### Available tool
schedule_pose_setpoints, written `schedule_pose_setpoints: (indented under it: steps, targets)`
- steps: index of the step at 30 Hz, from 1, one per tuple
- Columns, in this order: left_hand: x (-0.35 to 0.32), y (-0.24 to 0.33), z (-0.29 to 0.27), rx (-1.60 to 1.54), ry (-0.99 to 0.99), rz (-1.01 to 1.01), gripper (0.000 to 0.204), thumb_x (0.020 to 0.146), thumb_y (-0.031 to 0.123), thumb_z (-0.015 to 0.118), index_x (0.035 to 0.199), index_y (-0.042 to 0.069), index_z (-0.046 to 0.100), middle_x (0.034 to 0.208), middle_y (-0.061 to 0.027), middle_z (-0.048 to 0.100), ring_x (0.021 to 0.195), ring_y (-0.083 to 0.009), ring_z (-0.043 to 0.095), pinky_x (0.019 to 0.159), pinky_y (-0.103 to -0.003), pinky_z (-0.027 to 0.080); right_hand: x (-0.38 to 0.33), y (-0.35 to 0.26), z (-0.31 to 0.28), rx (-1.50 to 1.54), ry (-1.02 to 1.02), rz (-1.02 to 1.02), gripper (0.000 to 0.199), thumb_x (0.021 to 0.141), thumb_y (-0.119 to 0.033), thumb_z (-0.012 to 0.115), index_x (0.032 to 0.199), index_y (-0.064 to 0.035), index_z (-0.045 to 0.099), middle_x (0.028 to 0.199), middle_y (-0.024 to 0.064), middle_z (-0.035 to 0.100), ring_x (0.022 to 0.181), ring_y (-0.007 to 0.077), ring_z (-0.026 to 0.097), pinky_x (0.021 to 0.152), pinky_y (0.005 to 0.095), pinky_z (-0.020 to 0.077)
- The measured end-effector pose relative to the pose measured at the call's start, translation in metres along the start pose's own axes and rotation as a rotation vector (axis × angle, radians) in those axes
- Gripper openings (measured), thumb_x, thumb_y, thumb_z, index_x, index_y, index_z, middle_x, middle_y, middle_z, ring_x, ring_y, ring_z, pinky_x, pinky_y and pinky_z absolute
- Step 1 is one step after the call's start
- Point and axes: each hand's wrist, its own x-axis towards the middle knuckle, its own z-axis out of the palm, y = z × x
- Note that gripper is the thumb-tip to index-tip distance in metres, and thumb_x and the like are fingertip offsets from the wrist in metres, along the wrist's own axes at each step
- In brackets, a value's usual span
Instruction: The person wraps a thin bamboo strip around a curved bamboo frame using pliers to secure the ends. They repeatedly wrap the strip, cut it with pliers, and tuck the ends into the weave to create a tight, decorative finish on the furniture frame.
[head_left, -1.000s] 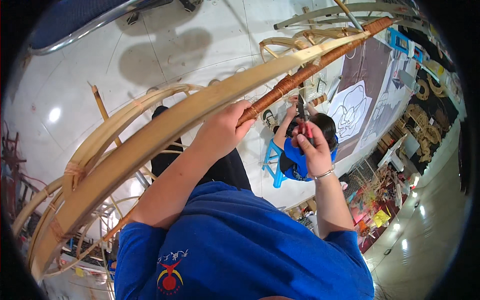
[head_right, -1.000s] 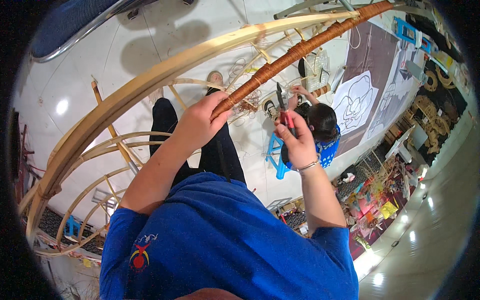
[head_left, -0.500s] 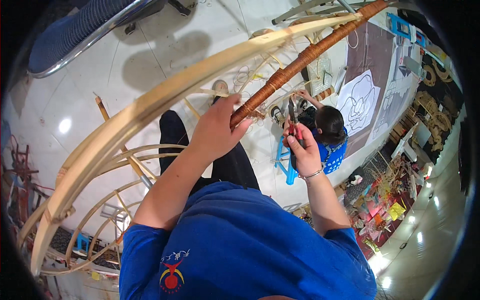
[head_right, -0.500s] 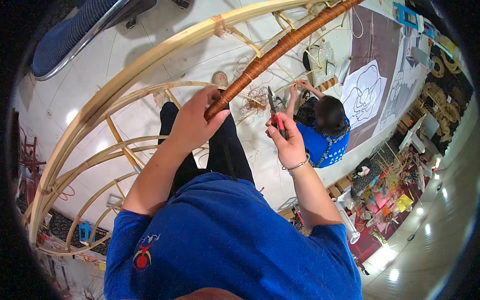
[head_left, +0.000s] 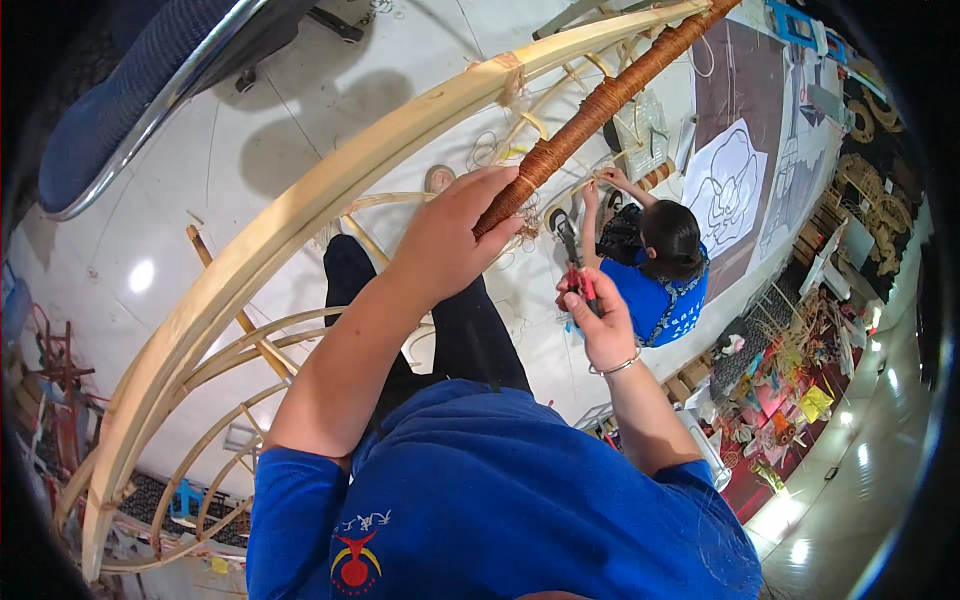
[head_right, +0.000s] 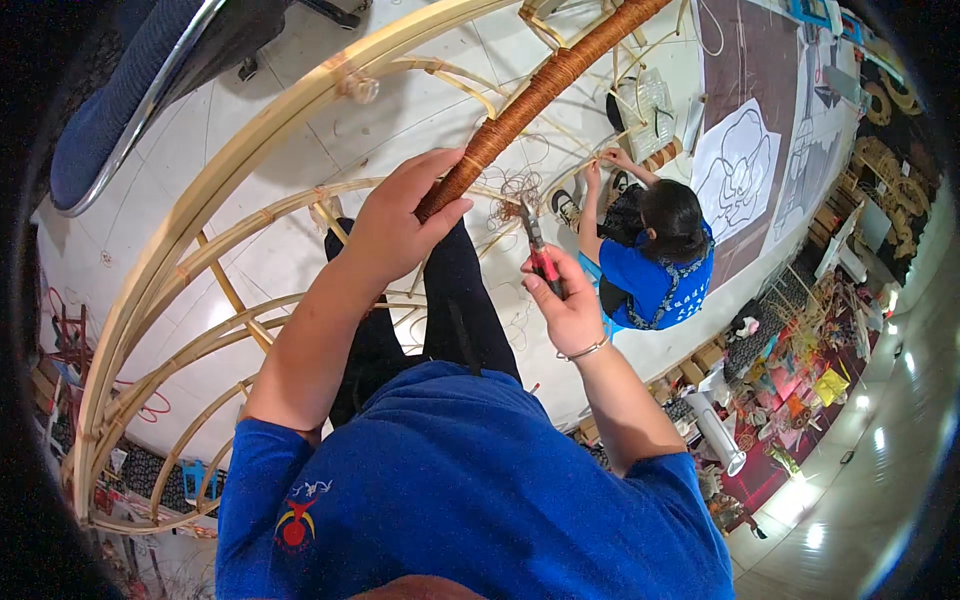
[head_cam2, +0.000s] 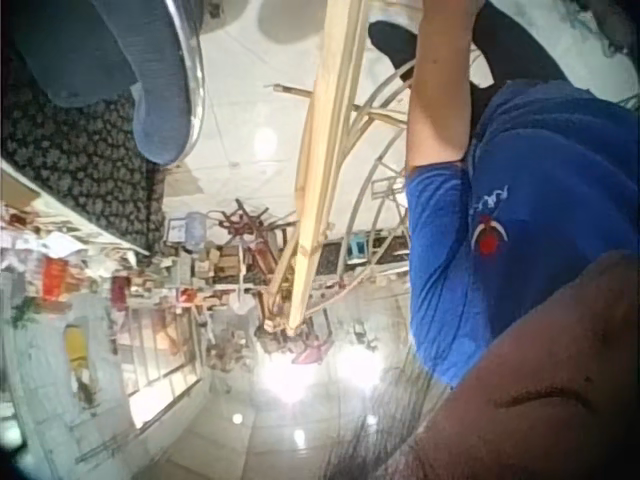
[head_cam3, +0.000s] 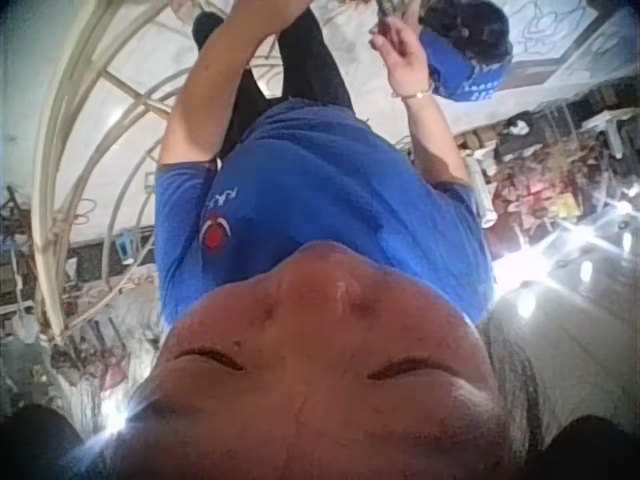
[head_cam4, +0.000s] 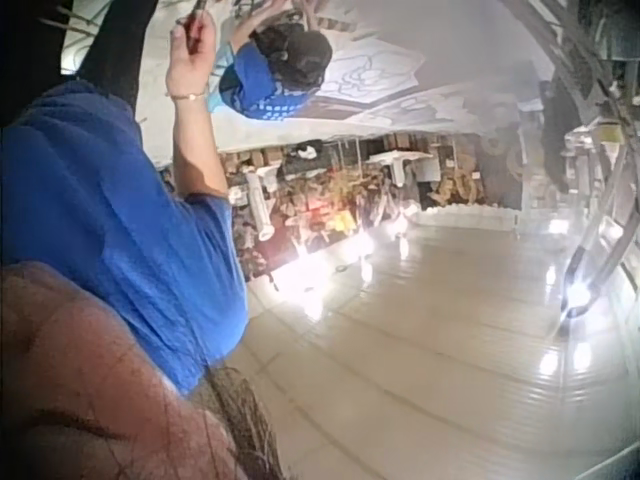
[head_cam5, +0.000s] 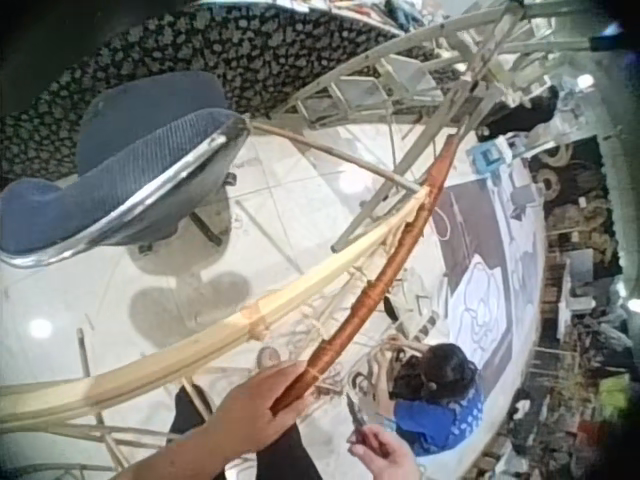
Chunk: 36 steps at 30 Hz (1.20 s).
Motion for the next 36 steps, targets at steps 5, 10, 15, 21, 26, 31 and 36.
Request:
schedule_pose_setpoints:
  steps: [5, 10, 15, 21, 26, 31, 36]
  targets:
    - [-0.006, 0.002, -0.001, 0.008, 0.032, -0.010, 0.044, 0.078, 0.018, 0.065, 0.117, 0.005, 0.050, 0.111, -0.0160, 0.055, 0.099, -0.0288, 0.056, 0.083, -0.032, 0.045, 0.032, -0.066, -0.009, -0.094, -0.028, -0.118, 0.034, 0.084, 0.000, 0.053, 0.117, -0.0021, 0.046, 0.100, 0.0063, 0.055, 0.097, 0.0146, 0.051, 0.085, 0.0273, 0.0416]
    - [-0.003, 0.008, -0.002, -0.039, 0.002, -0.091, 0.042, 0.078, 0.017, 0.066, 0.115, 0.005, 0.051, 0.108, -0.0148, 0.056, 0.095, -0.0286, 0.057, 0.080, -0.032, 0.046, 0.075, -0.164, -0.017, -1.123, -0.213, -0.708, 0.040, 0.078, -0.009, 0.059, 0.116, -0.0024, 0.051, 0.104, 0.0141, 0.056, 0.089, 0.0288, 0.054, 0.079, 0.0351, 0.0431]
    - [-0.002, 0.005, -0.004, -0.062, -0.030, -0.102, 0.041, 0.080, 0.016, 0.064, 0.115, 0.002, 0.049, 0.104, -0.0131, 0.057, 0.090, -0.0228, 0.059, 0.078, -0.030, 0.047, 0.080, -0.209, 0.005, -1.652, -0.414, -0.679, 0.050, 0.071, -0.006, 0.062, 0.119, -0.0018, 0.049, 0.105, 0.0186, 0.053, 0.094, 0.0336, 0.051, 0.083, 0.0373, 0.0421]
    - [0.023, -0.003, -0.009, -0.967, -0.227, -0.631, 0.032, 0.089, 0.024, 0.053, 0.111, 0.000, 0.050, 0.104, -0.0122, 0.058, 0.087, -0.0163, 0.060, 0.075, -0.025, 0.048, 0.055, -0.158, 0.000, -1.003, -0.353, -0.401, 0.039, 0.075, -0.010, 0.056, 0.112, -0.0017, 0.047, 0.088, 0.0121, 0.050, 0.081, 0.0243, 0.050, 0.073, 0.0326, 0.0424]
    - [0.037, -0.017, -0.007, -1.185, -0.440, -0.795, 0.034, 0.091, 0.027, 0.047, 0.110, 0.000, 0.051, 0.096, -0.0135, 0.062, 0.081, -0.0147, 0.061, 0.069, -0.025, 0.051, 0.016, -0.110, 0.045, 0.667, -0.243, 0.561, 0.037, 0.081, -0.014, 0.047, 0.116, 0.0010, 0.045, 0.092, 0.0114, 0.055, 0.083, 0.0238, 0.057, 0.076, 0.0394, 0.0471]
    - [0.036, -0.027, -0.003, -1.372, -0.400, -0.913, 0.032, 0.089, 0.024, 0.049, 0.109, -0.001, 0.052, 0.092, -0.0135, 0.063, 0.072, -0.0156, 0.062, 0.064, -0.028, 0.052, 0.013, -0.103, 0.091, 1.191, -0.339, 0.560, 0.034, 0.083, -0.022, 0.046, 0.110, -0.0030, 0.047, 0.092, 0.0119, 0.056, 0.083, 0.0272, 0.057, 0.080, 0.0418, 0.0449]
    - [0.029, -0.045, 0.001, -1.298, -0.452, -0.982, 0.035, 0.088, 0.027, 0.051, 0.104, -0.004, 0.055, 0.087, -0.0144, 0.063, 0.070, -0.0175, 0.063, 0.063, -0.030, 0.053, 0.022, -0.117, 0.104, 1.325, -0.261, 0.495, 0.028, 0.084, -0.023, 0.045, 0.106, -0.0060, 0.049, 0.092, 0.0113, 0.056, 0.083, 0.0261, 0.055, 0.078, 0.0401, 0.0439]
